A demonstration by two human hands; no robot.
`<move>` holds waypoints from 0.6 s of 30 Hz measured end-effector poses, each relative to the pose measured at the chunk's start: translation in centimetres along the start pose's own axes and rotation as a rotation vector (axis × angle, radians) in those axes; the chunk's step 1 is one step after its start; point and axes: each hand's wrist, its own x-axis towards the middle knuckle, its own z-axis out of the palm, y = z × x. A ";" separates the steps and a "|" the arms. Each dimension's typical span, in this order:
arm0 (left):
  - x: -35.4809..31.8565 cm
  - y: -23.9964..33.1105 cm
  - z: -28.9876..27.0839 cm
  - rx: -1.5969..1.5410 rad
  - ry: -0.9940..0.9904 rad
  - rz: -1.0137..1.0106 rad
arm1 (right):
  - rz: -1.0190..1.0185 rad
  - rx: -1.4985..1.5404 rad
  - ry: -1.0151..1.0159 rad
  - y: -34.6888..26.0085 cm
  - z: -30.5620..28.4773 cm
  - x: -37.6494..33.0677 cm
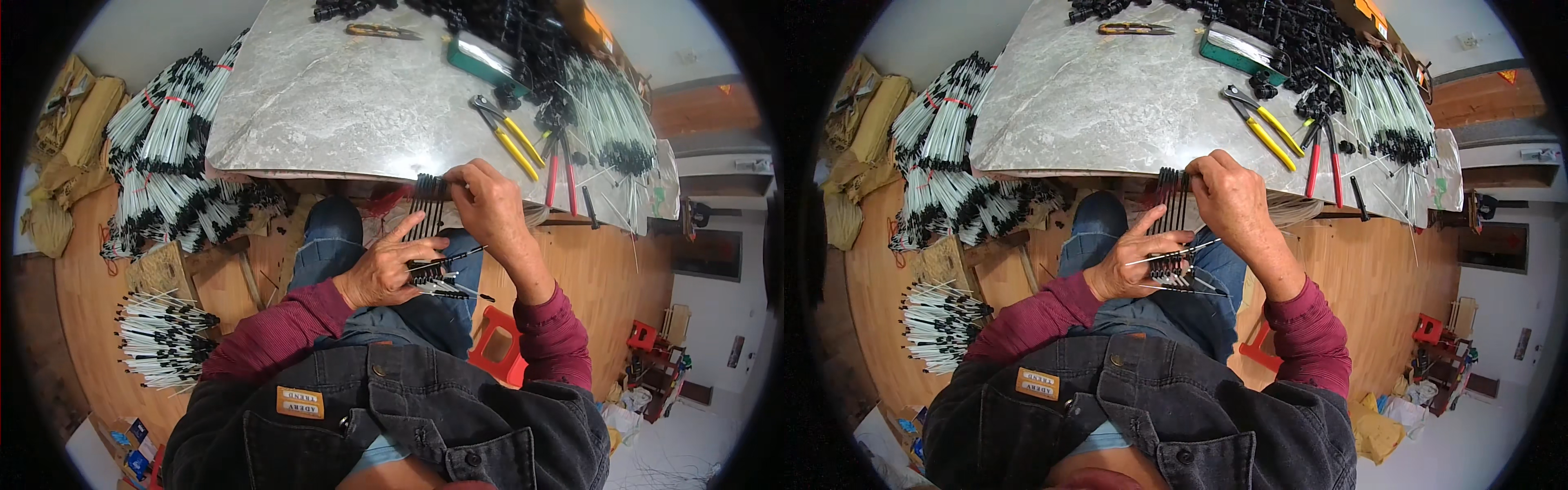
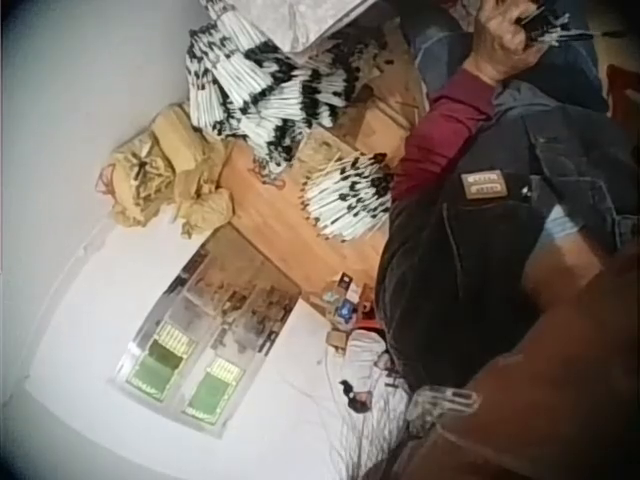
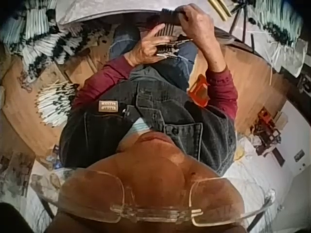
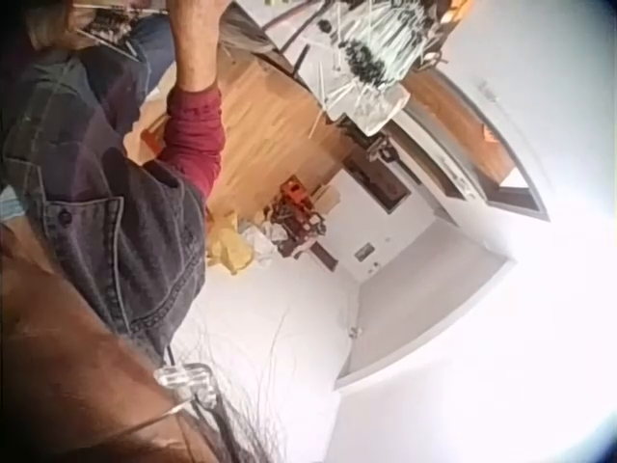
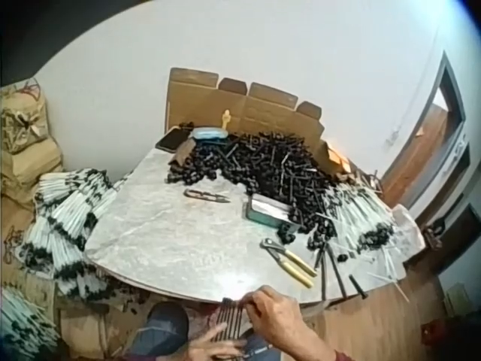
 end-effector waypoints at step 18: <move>0.0 -1.0 0.4 0.002 0.026 0.017 | -0.118 0.044 -0.034 1.6 -0.7 0.3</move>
